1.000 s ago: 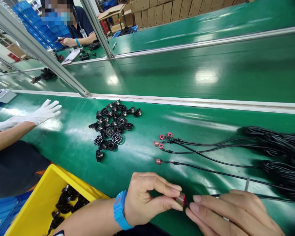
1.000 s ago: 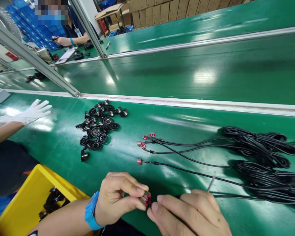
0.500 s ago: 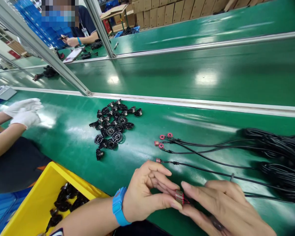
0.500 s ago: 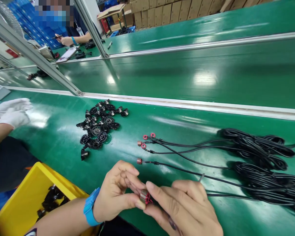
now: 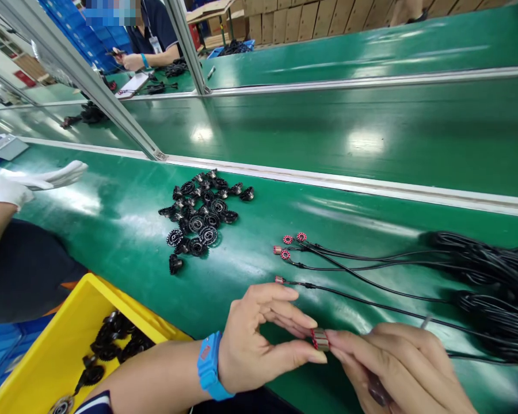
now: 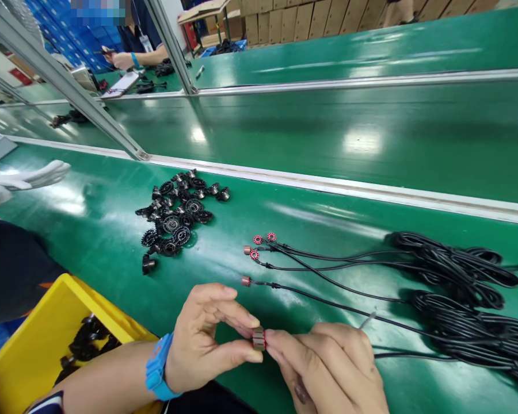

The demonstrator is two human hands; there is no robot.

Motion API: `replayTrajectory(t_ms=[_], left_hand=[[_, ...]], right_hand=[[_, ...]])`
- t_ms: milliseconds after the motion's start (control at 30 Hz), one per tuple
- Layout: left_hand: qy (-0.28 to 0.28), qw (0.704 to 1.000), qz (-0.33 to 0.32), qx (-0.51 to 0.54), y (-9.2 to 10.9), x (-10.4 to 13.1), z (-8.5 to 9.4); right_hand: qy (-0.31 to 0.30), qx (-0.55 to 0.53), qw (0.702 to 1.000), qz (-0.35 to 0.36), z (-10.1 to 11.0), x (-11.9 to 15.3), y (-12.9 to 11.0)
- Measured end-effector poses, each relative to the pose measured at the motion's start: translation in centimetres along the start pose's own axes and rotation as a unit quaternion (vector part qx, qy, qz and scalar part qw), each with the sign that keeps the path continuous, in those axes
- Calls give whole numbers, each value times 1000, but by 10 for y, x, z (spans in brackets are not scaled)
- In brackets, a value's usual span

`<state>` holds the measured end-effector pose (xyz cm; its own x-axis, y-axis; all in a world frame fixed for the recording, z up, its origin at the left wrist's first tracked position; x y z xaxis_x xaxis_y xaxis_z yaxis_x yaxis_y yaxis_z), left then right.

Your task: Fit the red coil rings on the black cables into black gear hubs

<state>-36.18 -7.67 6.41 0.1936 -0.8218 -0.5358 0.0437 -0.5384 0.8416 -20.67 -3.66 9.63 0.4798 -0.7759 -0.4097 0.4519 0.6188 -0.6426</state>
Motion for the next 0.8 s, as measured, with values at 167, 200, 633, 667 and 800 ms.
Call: replayTrajectory(t_ms=[167, 200, 633, 667, 800], left_hand=[[-49, 968, -61, -240, 7, -23, 33], [-65, 940, -77, -327, 8, -29, 43], [-218, 689, 3, -691, -37, -37, 99], [-222, 687, 0, -691, -36, -38, 97], [-222, 694, 6, -685, -29, -49, 96]], right_hand=[[-33, -247, 948, -198, 6, -12, 49], [-32, -311, 920, -238, 7, -13, 60], [-37, -445, 817, -364, 3, -13, 93], [-38, -441, 822, -359, 4, -14, 93], [-62, -351, 887, -294, 2, -14, 98]])
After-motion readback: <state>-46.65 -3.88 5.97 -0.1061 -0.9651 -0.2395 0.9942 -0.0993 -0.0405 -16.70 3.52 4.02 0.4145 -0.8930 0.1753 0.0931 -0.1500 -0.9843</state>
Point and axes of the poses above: each hand's wrist, its own x-axis away from the middle knuckle, its own z-axis out of the back of the hand, y = z × x, the point moved 9 cm from there along -x, towards the middle knuckle, and after that the axes turned 15 degrees about -z, right-handed, at the moved point
